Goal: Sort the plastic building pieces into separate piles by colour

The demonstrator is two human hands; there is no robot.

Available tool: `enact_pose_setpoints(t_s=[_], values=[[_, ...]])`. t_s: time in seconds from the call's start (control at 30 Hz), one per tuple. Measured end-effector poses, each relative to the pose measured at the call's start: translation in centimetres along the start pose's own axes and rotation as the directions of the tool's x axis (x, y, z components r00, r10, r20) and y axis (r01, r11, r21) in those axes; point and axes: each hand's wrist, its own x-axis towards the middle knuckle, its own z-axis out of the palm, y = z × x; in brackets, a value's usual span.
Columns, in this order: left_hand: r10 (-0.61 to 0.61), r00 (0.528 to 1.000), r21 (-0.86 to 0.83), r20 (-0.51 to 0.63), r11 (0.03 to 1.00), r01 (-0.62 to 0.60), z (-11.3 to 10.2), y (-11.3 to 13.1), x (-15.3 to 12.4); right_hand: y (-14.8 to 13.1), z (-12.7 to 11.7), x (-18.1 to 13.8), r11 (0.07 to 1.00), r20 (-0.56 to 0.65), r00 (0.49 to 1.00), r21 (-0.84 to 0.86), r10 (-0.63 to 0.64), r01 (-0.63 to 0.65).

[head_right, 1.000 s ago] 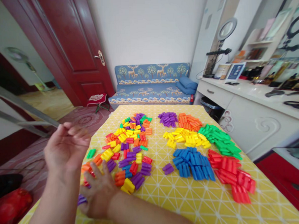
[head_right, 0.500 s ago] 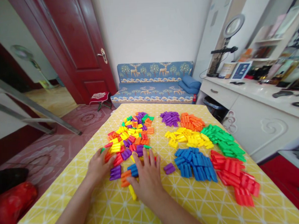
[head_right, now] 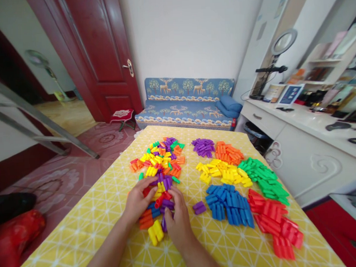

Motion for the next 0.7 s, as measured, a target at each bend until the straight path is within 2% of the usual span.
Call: enact_pose_setpoints(t_s=[0.13,0.27,0.37,0.53,0.7], values=[[0.139,0.986,0.176,0.093,0.972,-0.153,0.1,0.5,-1.1,0.4,0.3,-0.1,1.000,-0.032,0.999,-0.029,-0.008,0.007],[0.124,0.990,0.157,0.060,0.979,-0.132,-0.1,0.4,-1.4,0.4,0.3,-0.2,0.996,-0.067,0.998,-0.093,-0.019,0.012],[0.115,0.992,0.125,0.060,0.985,-0.122,-0.3,0.6,-1.3,0.1,0.1,-0.3,0.991,-0.029,1.000,-0.135,-0.010,0.006],[0.156,0.968,0.147,0.197,0.971,-0.186,-0.9,1.9,-1.7,-0.2,0.2,-0.3,0.974,0.086,0.996,-0.225,-0.016,0.035],[0.191,0.942,0.213,0.277,0.943,-0.255,-0.9,2.0,-2.9,0.1,0.3,-0.3,0.967,0.086,0.995,-0.247,-0.047,0.067]])
